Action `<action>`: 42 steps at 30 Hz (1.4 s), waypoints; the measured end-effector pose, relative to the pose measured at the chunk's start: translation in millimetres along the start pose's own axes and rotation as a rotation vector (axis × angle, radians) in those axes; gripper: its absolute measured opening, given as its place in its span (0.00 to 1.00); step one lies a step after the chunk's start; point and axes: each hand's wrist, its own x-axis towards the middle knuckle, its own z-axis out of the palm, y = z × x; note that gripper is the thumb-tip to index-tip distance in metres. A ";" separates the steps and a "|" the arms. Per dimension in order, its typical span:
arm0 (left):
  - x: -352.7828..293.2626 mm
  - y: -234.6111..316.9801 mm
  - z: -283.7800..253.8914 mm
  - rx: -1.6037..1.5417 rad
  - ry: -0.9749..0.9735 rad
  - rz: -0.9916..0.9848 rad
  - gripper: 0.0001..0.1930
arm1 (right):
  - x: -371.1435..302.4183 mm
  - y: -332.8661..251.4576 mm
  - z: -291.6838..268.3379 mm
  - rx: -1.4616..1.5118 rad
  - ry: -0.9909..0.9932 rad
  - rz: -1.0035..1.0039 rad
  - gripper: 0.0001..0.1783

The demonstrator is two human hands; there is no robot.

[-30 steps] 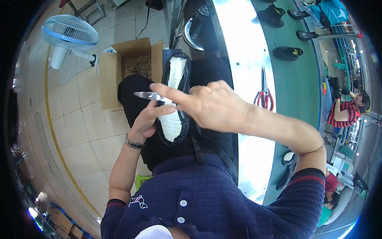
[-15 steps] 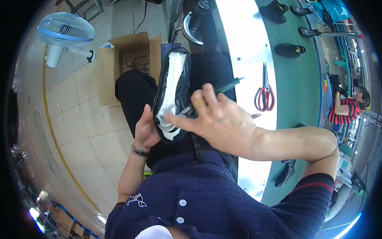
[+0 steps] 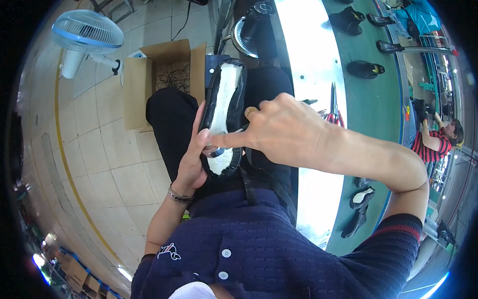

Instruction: Assembling and finishing components of a leather shoe using hand tools.

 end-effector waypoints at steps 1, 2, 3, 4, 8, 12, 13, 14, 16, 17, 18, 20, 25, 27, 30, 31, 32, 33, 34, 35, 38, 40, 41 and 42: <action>-1.1 -1.6 -3.1 -0.004 0.007 0.008 0.36 | -0.1 -3.2 -13.0 -0.004 -0.002 -0.010 0.49; -1.6 -3.6 -9.5 0.084 0.001 0.038 0.36 | 0.9 -8.2 -25.5 -0.014 -0.016 0.000 0.46; 0.2 -7.4 -16.2 0.170 -0.010 0.072 0.36 | 2.4 -10.7 -33.3 -0.031 -0.031 0.014 0.44; 2.7 -18.8 -29.0 0.201 -0.084 0.240 0.35 | 6.4 -10.9 -32.3 -0.039 -0.031 0.003 0.44; 2.2 -9.0 -22.6 0.080 0.005 -0.035 0.38 | 24.5 0.3 11.8 0.238 0.053 0.229 0.39; 3.0 -2.2 -24.3 0.058 -0.038 -0.019 0.40 | 15.5 -10.0 -5.8 0.149 -0.019 0.119 0.49; 1.6 -4.1 -27.1 0.054 -0.032 -0.020 0.40 | 16.8 -15.5 -3.5 0.152 -0.023 0.113 0.49; 3.0 -5.6 -28.4 0.068 -0.040 -0.009 0.41 | 17.3 -20.5 0.7 0.243 0.121 0.110 0.49; 5.6 -2.9 -28.0 0.047 -0.078 -0.020 0.43 | 18.5 -20.9 13.6 0.289 0.220 0.107 0.50; 6.5 -1.7 -27.0 0.046 -0.084 -0.019 0.43 | 17.7 -19.5 15.4 0.285 0.220 0.111 0.50; 6.8 -1.1 -25.8 0.043 -0.103 -0.026 0.43 | 15.8 -17.9 16.2 0.233 0.080 0.145 0.50; 5.4 -4.1 -28.8 -0.008 -0.131 -0.060 0.44 | 14.5 -22.7 5.0 0.109 -0.146 0.170 0.51; 3.4 -1.5 -28.3 0.031 -0.085 -0.038 0.45 | 12.4 -31.9 21.7 0.386 0.289 0.181 0.42; 5.1 -0.1 -27.8 0.000 -0.136 -0.065 0.46 | 12.2 -30.4 36.6 0.231 -0.034 0.286 0.43; 7.8 1.3 -27.9 -0.014 -0.106 -0.059 0.46 | 8.9 -25.6 19.7 0.211 -0.003 0.190 0.49; 4.4 1.0 -29.1 -0.022 -0.087 -0.063 0.46 | 9.1 -30.8 13.3 0.172 0.013 0.164 0.50; 5.2 0.2 -29.2 -0.021 -0.089 -0.062 0.46 | 8.0 -34.0 15.7 0.276 0.123 0.144 0.50; 5.9 -1.2 -30.3 0.019 -0.115 -0.029 0.47 | 8.6 -35.5 22.4 0.274 0.124 0.145 0.50; 6.2 -2.1 -30.3 0.058 -0.141 0.004 0.47 | 9.7 -36.8 31.2 0.266 0.229 0.120 0.49; 6.3 -2.1 -30.0 0.060 -0.143 0.003 0.47 | 12.3 -38.8 33.9 0.258 0.335 0.096 0.49; 2.4 -2.7 -26.3 0.001 -0.079 -0.104 0.49 | 9.1 -42.5 21.9 0.103 -0.005 0.221 0.48; 2.0 -5.3 -33.0 -0.065 -0.051 -0.169 0.51 | 8.1 -39.8 15.7 0.080 0.019 0.188 0.47; 3.9 -4.3 -32.0 -0.131 -0.037 -0.236 0.52 | 6.3 -41.1 17.0 0.079 0.019 0.191 0.47; 2.5 -2.7 -28.8 -0.060 -0.061 -0.174 0.54 | 4.3 -44.2 20.3 0.196 0.145 0.153 0.49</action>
